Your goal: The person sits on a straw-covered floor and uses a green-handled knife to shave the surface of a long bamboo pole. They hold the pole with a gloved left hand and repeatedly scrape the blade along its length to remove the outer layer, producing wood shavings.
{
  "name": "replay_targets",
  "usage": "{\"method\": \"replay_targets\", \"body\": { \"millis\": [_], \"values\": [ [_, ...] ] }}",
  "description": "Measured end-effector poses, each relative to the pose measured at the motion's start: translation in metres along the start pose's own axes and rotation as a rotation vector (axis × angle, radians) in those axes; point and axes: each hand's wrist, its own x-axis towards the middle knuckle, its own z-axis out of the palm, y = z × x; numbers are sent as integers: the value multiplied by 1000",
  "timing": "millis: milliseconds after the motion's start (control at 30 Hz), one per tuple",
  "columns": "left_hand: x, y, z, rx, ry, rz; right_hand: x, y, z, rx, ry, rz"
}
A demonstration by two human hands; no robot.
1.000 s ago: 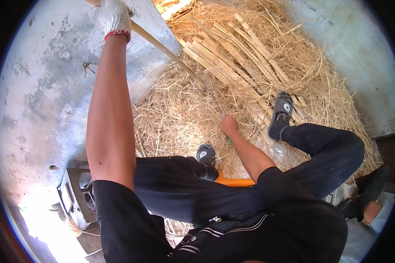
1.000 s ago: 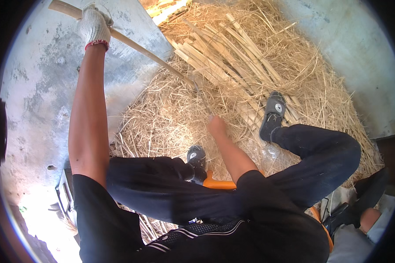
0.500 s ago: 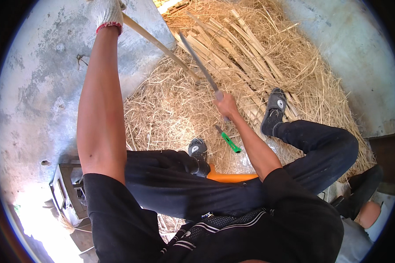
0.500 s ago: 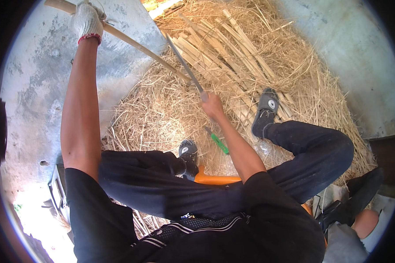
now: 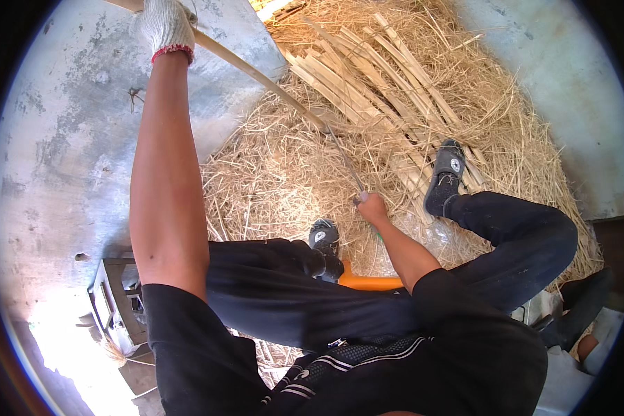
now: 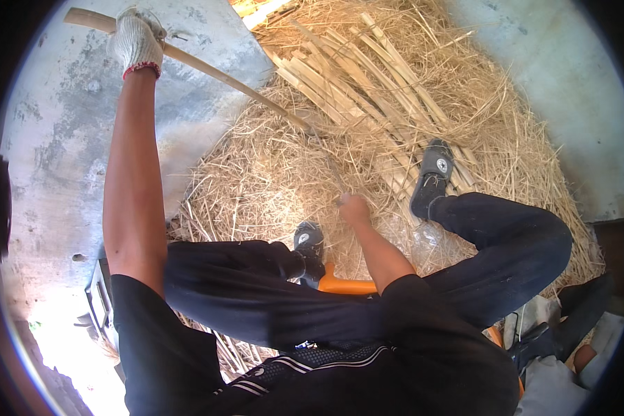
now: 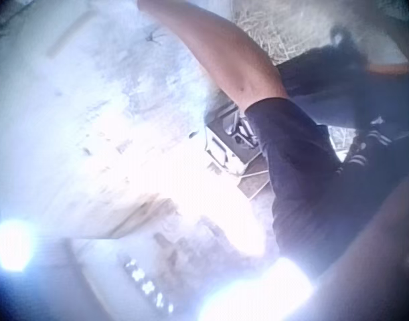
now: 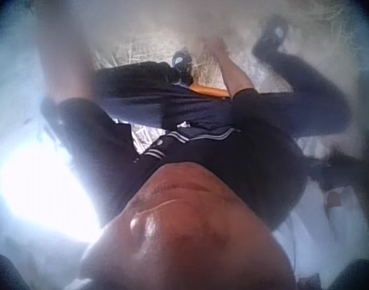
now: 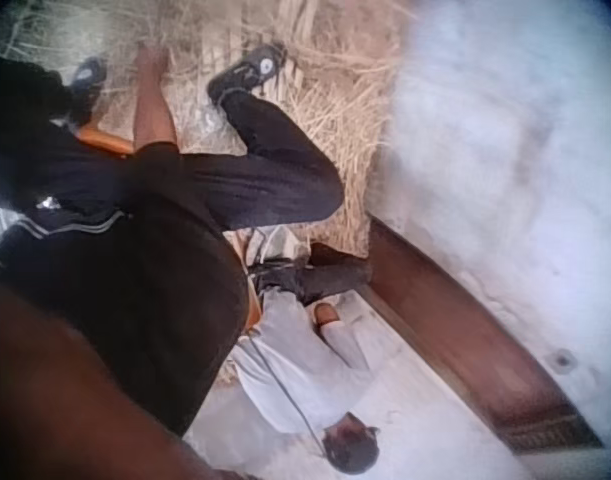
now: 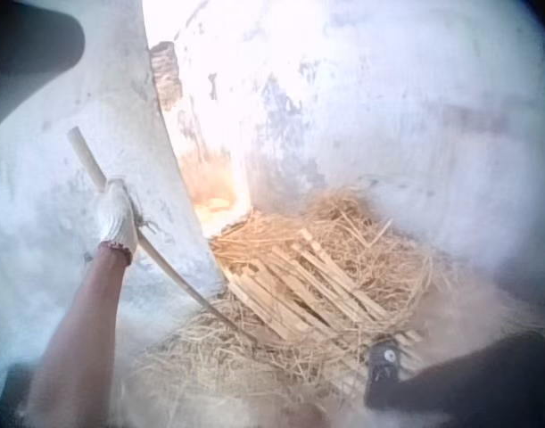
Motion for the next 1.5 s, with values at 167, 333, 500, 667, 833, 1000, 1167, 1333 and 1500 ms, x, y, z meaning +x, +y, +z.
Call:
{"method": "replay_targets", "body": {
  "millis": [167, 333, 500, 667, 833, 1000, 1167, 1333, 1500],
  "values": [
    [0, -4, 6, -83, 49, -29, 15, 20, -2, 148, 30, -38],
    [11, -9, 3, -333, -296, -96, 17, -33, -19, 197, 127, -369],
    [33, -10, -35, -446, -362, -223, -32, -159, -50, 404, 50, -497],
    [1, -2, -29, -283, -3, -280, -37, -146, -18, 220, 143, -362],
    [6, -15, -50, 35, 197, -275, -27, -120, -15, 123, 66, -215],
    [8, -32, -57, -306, 341, -222, -54, -162, -37, 311, -14, -417],
    [12, -32, -58, -450, 340, -224, -41, -153, -16, 316, 47, -412],
    [-12, -14, -44, -211, 382, -225, 15, -77, 9, 257, 61, -20],
    [-5, -12, -45, -199, 425, -199, -11, -128, -23, 330, -4, -239]
  ]
}}
